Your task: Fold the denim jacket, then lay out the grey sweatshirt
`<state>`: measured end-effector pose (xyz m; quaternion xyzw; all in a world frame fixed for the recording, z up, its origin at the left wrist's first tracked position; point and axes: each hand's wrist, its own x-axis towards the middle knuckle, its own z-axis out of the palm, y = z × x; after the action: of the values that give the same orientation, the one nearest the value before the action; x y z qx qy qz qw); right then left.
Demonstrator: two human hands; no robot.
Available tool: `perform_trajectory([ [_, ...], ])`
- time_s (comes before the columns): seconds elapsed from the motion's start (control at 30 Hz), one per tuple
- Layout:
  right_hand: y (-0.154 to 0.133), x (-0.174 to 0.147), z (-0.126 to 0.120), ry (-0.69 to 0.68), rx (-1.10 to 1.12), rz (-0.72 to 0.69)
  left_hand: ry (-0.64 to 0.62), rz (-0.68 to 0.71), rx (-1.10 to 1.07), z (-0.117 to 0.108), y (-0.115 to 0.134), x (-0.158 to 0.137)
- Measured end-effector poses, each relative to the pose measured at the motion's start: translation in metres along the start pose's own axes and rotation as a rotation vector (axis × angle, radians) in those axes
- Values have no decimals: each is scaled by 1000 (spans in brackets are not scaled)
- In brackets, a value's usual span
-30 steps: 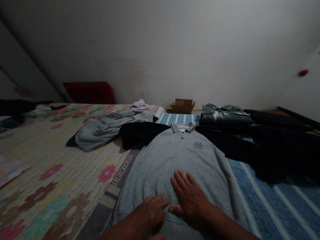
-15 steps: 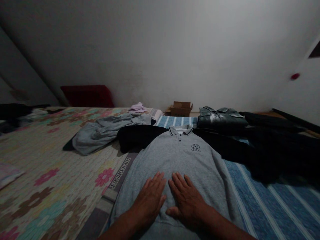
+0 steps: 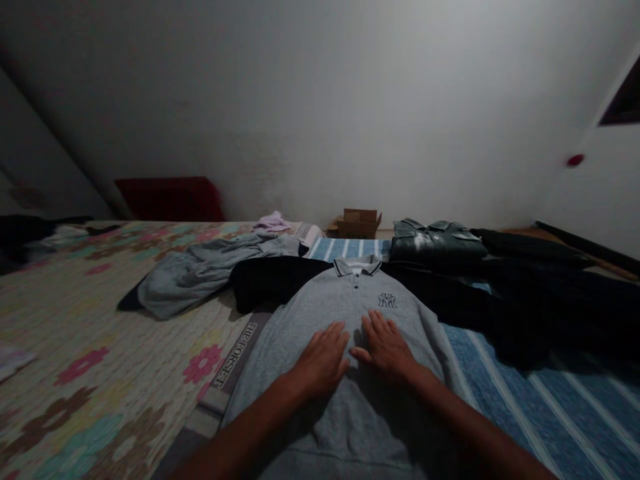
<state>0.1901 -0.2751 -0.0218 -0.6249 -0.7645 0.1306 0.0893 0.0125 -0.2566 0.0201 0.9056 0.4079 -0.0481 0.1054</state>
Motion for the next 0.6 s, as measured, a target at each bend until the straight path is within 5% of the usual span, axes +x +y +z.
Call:
perform_trajectory([
  [0.27, 33, 16, 10, -16, -40, 97, 91, -69, 47, 19, -8, 89],
  [0.6, 43, 13, 24, -13, -51, 100, 35, -101, 10, 47, -27, 96],
])
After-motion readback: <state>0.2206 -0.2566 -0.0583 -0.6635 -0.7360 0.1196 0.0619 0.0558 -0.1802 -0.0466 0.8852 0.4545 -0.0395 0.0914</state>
